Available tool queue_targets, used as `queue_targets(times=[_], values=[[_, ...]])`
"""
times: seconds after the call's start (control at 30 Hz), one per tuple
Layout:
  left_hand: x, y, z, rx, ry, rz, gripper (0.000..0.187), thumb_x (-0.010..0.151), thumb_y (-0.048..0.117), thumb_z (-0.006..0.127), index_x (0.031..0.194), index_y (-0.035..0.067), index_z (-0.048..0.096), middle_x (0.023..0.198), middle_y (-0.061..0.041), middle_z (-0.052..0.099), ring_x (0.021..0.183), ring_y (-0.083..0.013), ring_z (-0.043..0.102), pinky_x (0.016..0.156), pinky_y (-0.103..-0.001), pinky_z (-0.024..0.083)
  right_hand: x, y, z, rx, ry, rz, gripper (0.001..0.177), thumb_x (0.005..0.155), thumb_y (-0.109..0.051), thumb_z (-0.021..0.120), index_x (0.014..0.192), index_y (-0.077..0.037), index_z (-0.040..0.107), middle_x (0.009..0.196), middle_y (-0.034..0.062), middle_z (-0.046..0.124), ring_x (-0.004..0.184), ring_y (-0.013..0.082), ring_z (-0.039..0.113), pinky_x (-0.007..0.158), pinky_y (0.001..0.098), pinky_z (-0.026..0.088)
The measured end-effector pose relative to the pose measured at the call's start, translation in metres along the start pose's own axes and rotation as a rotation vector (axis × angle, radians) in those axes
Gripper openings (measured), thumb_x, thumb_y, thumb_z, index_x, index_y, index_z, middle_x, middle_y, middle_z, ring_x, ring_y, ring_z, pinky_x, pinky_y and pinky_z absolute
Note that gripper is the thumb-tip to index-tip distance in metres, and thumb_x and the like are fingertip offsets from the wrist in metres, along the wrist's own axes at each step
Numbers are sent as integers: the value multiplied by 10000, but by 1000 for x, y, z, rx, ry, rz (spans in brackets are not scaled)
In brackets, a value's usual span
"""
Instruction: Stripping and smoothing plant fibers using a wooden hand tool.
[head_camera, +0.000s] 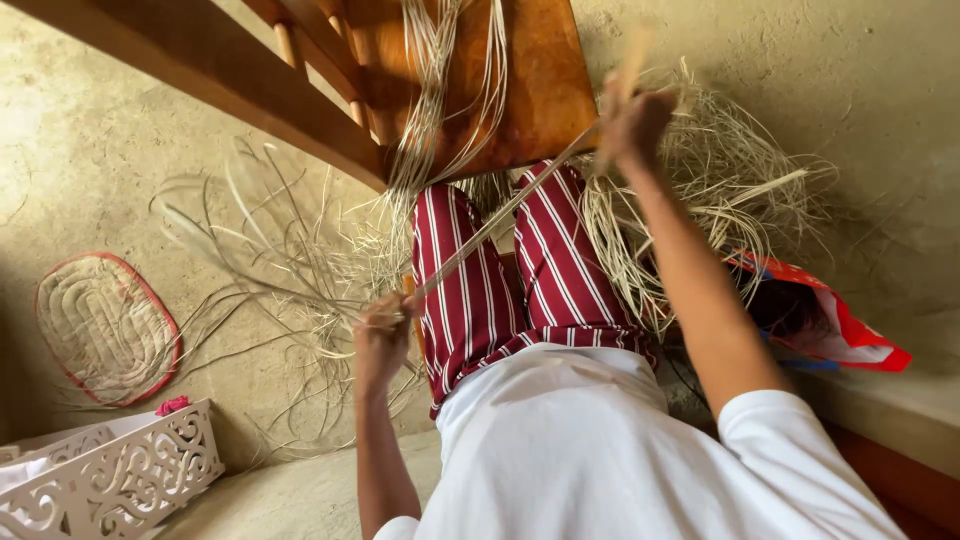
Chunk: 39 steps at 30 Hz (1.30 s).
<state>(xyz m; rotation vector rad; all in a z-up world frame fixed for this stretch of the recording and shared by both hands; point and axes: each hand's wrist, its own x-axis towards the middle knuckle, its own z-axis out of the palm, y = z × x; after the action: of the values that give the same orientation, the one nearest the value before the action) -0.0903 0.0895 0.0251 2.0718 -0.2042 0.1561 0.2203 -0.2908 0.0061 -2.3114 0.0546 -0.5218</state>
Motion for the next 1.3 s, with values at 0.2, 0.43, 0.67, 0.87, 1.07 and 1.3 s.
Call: queue_targets(times=[0.2, 0.43, 0.67, 0.87, 1.07, 1.3], values=[[16, -33, 21, 91, -14, -259, 475, 1139, 281, 368, 965, -3, 706, 562, -24, 613, 304, -27, 351, 241, -176, 219, 57, 45, -20, -505, 216, -401, 282, 1075, -411, 801, 852, -240, 779, 616, -83, 636, 544, 140, 476, 700, 341, 324], [71, 14, 81, -831, 222, -698, 345, 1056, 339, 575, 840, 90, 677, 600, 68, 461, 441, -15, 378, 397, -172, 270, -61, -119, -45, 196, -155, -571, 473, 1153, -345, 432, 962, 15, 673, 700, 57, 631, 505, 131, 631, 314, 238, 445], [63, 30, 78, -1209, 211, -708, 282, 1077, 228, 480, 879, 73, 609, 646, 51, 415, 434, -28, 404, 378, -179, 337, -166, -157, 9, 1296, -707, -285, 469, 999, -68, 556, 1427, 105, 477, 1549, 241, 415, 1187, 421, 630, 822, 409, 669], [43, 29, 78, -870, 260, -639, 343, 1098, 253, 524, 838, 58, 632, 618, 25, 486, 413, -39, 399, 376, -151, 300, -172, -147, 38, 1050, -585, -640, 206, 984, -60, 619, 1090, 54, 753, 767, 120, 710, 571, 220, 684, 534, 324, 562], [20, 42, 53, -70, 255, 6, 351, 1086, 134, 474, 821, 95, 700, 685, -50, 677, 567, -163, 584, 597, -242, 454, -122, -146, 34, 697, -367, -267, 300, 1025, -245, 617, 766, -137, 722, 601, -31, 714, 527, 95, 682, 573, 225, 562], [-61, 29, -27, 65, 283, 16, 238, 1044, 81, 524, 897, 36, 705, 683, -97, 724, 631, -262, 697, 674, -354, 528, -61, -48, 51, 290, 8, -318, 412, 1023, -313, 666, 690, -71, 658, 492, 71, 649, 492, 250, 689, 544, 320, 544]])
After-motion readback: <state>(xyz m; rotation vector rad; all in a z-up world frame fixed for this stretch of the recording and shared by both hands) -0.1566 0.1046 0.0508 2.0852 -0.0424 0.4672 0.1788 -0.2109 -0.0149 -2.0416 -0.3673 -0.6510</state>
